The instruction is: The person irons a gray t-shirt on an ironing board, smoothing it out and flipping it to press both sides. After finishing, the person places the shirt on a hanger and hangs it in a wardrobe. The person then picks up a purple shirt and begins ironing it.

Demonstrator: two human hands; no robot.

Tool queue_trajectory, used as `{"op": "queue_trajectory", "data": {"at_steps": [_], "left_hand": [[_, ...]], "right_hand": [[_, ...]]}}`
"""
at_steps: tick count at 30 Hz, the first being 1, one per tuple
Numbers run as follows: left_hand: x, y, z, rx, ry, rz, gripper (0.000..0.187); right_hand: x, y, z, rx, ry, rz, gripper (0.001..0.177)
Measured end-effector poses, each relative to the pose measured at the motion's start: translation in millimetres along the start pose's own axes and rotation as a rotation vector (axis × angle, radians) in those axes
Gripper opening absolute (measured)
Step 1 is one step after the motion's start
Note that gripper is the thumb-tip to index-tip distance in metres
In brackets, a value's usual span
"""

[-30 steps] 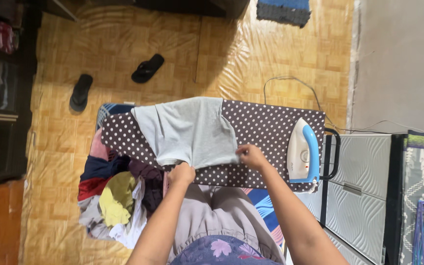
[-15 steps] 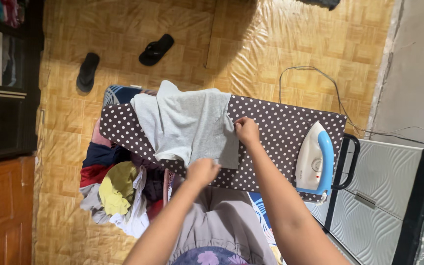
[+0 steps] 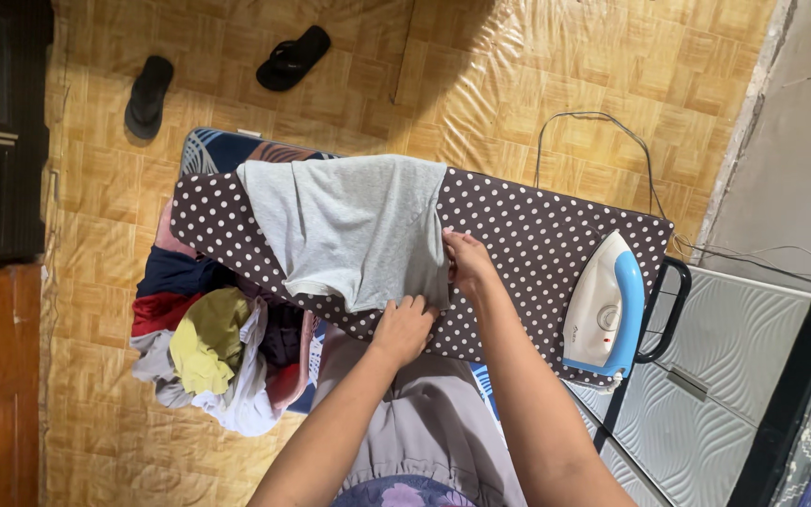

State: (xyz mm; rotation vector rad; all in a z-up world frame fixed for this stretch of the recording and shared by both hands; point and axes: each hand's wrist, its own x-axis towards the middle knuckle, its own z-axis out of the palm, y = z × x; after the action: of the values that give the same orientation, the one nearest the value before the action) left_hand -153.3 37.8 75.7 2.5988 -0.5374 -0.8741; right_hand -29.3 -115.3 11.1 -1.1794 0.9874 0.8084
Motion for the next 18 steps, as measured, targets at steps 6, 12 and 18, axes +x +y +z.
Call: {"op": "queue_trajectory", "data": {"at_steps": [6,12,18], "left_hand": [[-8.5,-4.4,19.7,0.126,0.057,0.085,0.047],[-4.2,-9.1,18.0,0.158,0.11,0.085,0.042],[18.2,6.0,18.8,0.247,0.308,0.158,0.05]], "right_hand": [[-3.4,0.9,-2.2,0.087,0.054,-0.435,0.025],[-0.6,1.1,-13.3,-0.083,0.15,-0.608,0.022],[-12.9,-16.9,-19.2,-0.153,0.122,-0.392,0.019]]}}
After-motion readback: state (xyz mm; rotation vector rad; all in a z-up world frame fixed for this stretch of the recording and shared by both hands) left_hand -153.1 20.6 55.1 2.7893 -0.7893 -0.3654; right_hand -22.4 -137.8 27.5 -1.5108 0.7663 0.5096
